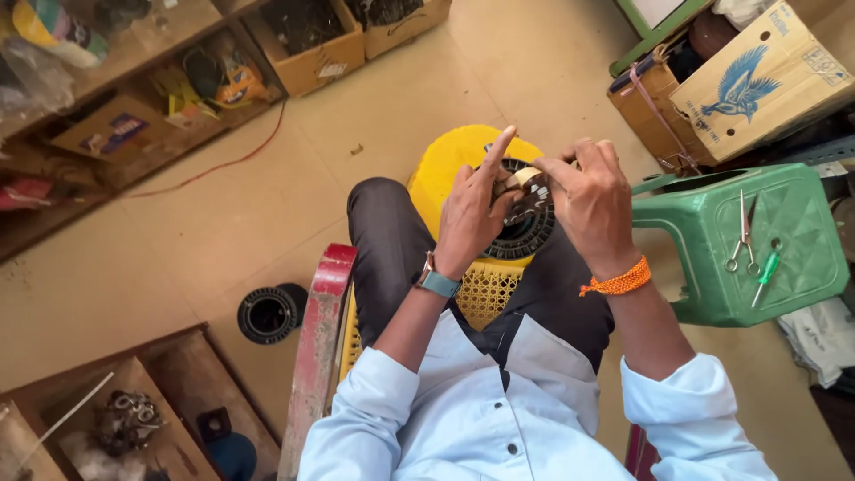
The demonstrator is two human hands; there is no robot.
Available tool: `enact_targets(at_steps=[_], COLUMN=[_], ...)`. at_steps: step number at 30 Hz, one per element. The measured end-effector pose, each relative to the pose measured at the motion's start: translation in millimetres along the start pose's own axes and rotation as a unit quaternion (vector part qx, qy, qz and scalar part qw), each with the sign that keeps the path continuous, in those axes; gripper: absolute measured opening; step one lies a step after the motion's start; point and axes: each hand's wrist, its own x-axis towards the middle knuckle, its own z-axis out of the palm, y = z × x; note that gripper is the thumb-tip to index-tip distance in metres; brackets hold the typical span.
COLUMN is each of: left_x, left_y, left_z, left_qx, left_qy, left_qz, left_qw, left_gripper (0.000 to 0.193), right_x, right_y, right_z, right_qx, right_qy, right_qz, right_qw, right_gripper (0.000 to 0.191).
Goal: The person sits on a chair and works on a cylindrical electrical component, likely a motor stator, resting on a yellow stool. They repeatedly insert small rectangular pieces into slots around the component and use a green-handled screwdriver to adjust or secure them.
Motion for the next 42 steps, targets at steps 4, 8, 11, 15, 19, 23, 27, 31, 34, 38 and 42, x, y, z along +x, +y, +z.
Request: enact_targets(at_steps=[4, 8, 11, 15, 19, 23, 27, 31, 34, 38, 42], left_x=[2.8, 9.9, 6.2, 3.3, -0.9, 3.1, 2.9, 2.9, 1.9, -12.1, -20.6], left_y=[-2.7, 11.5, 11.2, 12.4, 12.9, 4.2, 2.0, -1.1, -5.3, -4.3, -2.1], left_z=[6.4, -4.5, -5.2, -5.1, -4.0, 0.7, 4.2, 6.3, 9.3, 14.3, 20.2], left_qx=[-0.004, 0.008, 0.001, 0.003, 0.007, 0.006, 0.013, 0.019, 0.027, 0.029, 0.024], left_qy=[0.01, -0.001, -0.001, -0.002, 0.001, -0.005, -0.006, 0.003, 0.003, -0.004, -0.001], left_qz=[0.009, 0.0, 0.006, 0.014, 0.033, 0.007, 0.004, 0.017, 0.019, 0.015, 0.022], left_qw=[1.0, 1.0, 1.0, 1.0, 0.999, 1.0, 1.0, 1.0, 0.999, 0.999, 0.999], left_gripper=[0.096, 0.096, 0.096, 0.096, 0.099, 0.099, 0.098, 0.098, 0.098, 0.096, 0.097], right_x=[1.2, 9.0, -0.2, -12.3, -15.2, -4.7, -5.5, -7.1, -4.3, -15.4, -23.7], right_y=[9.6, 7.9, 4.0, 1.9, 13.7, 34.6, 39.1, 32.6, 29.6, 28.1, 30.7], right_z=[2.9, -4.5, 7.0, 17.7, 17.0, 14.7, 2.2, -5.6, -3.0, -6.5, -8.4], right_qx=[-0.013, -0.047, -0.008, 0.047, 0.007, -0.01, -0.066, -0.097, -0.095, -0.106, -0.135], right_qy=[-0.026, 0.021, 0.068, 0.096, 0.085, 0.047, -0.065, -0.088, -0.081, -0.089, -0.08], right_qz=[-0.011, -0.004, 0.022, 0.063, 0.026, -0.053, -0.094, -0.099, -0.095, -0.124, -0.162], right_qw=[1.0, 0.999, 0.997, 0.992, 0.996, 0.997, 0.991, 0.986, 0.988, 0.983, 0.974], right_gripper=[0.036, 0.043, 0.044, 0.043, 0.036, 0.018, 0.028, 0.033, 0.03, 0.027, 0.032])
